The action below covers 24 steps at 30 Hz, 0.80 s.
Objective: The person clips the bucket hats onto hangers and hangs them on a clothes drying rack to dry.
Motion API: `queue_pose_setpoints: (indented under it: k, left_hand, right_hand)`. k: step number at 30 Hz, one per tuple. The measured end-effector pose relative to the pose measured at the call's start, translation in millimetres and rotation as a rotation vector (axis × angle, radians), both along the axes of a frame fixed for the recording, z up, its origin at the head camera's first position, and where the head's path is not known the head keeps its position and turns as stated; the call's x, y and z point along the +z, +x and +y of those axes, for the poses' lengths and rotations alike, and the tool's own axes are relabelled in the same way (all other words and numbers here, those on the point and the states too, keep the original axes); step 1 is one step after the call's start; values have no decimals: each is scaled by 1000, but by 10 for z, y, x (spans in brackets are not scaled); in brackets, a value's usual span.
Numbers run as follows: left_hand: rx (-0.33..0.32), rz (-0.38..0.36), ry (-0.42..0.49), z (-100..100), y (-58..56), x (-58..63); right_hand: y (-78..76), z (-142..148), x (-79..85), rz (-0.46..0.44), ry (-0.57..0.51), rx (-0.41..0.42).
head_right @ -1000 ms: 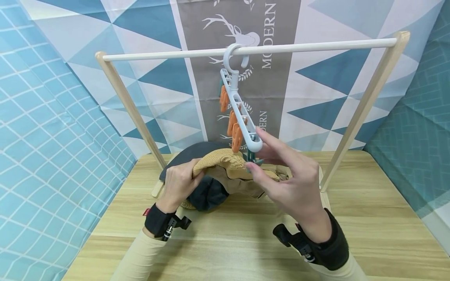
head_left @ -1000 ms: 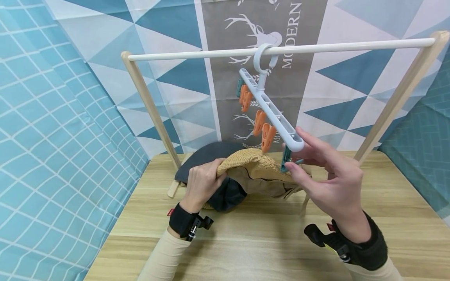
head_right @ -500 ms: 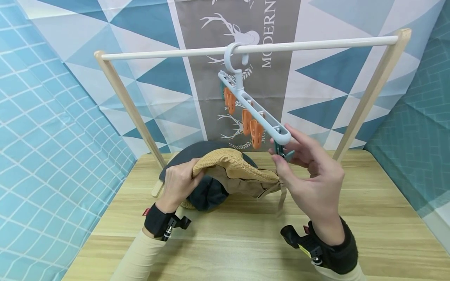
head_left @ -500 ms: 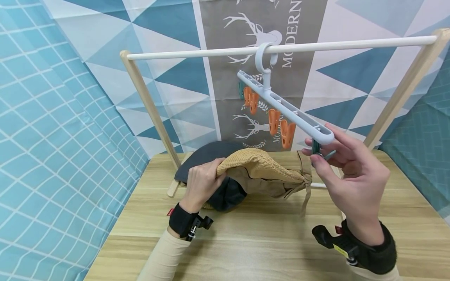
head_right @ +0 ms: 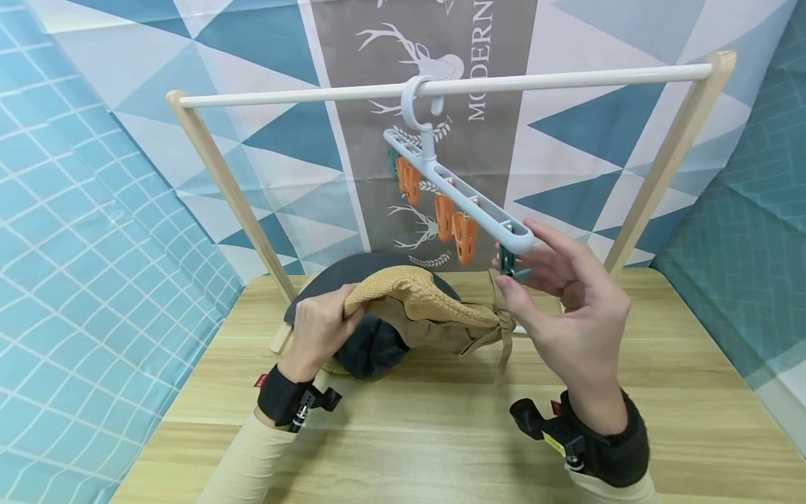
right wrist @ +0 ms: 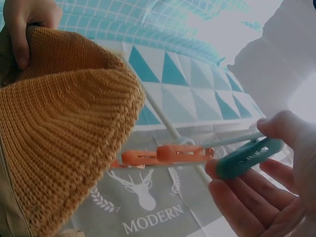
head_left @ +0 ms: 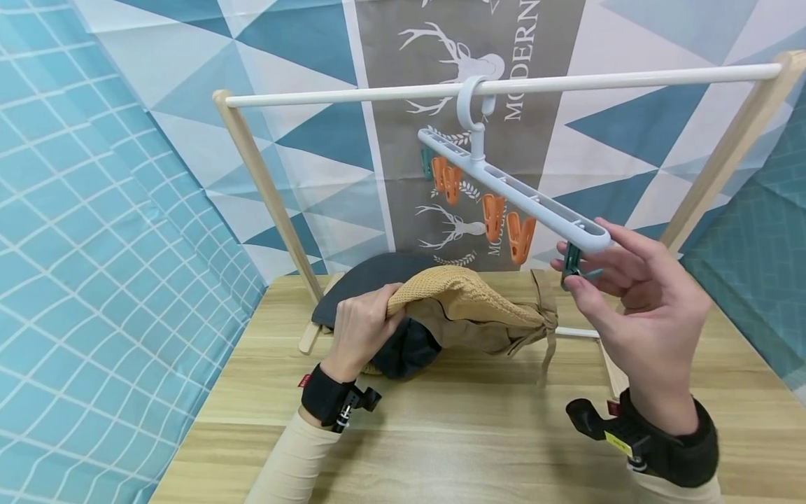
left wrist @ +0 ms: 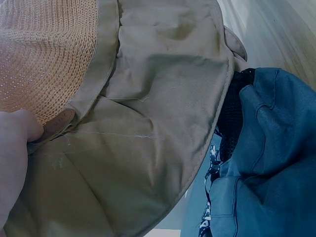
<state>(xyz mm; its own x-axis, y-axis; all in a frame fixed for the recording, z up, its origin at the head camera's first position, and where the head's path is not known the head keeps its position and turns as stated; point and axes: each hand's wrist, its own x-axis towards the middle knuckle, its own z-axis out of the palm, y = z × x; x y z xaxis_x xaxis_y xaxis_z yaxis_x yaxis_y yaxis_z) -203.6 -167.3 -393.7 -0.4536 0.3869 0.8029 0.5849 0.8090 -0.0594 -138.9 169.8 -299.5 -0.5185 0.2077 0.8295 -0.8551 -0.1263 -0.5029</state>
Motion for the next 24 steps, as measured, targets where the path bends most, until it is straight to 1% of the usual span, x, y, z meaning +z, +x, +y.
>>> queue_pose_setpoints:
  k: [2, 5, 9, 11, 14, 16, 17, 19, 22, 24]
  left_hand:
    - [-1, 3, 2, -4, -4, -3]
    - [-6, 3, 7, -7, -4, 1]
    - [1, 2, 20, -12, -12, 0]
    - [8, 5, 32, -10, -16, 3]
    - [16, 9, 54, -6, -12, 9]
    - [19, 10, 67, -2, -5, 16]
    - [21, 9, 72, 1, -1, 21]
    - [29, 7, 81, 5, 9, 30]
    - [34, 1, 99, 14, 24, 43]
    - [30, -6, 117, 26, 31, 51]
  right_hand:
    - [-20, 38, -7, -17, 22, 10]
    - [-50, 101, -20, -33, 62, 48]
    - [-82, 192, -32, -76, 173, 63]
    - [-100, 237, -35, -131, 256, 39]
    - [-163, 309, -57, -222, 436, -32]
    - [-227, 362, -87, -264, 551, -67]
    - [-264, 391, -109, -267, 606, -76]
    - [-337, 443, -157, -282, 685, -51]
    - [-437, 491, -231, -299, 765, 13]
    - [-497, 494, -268, -290, 813, 48]
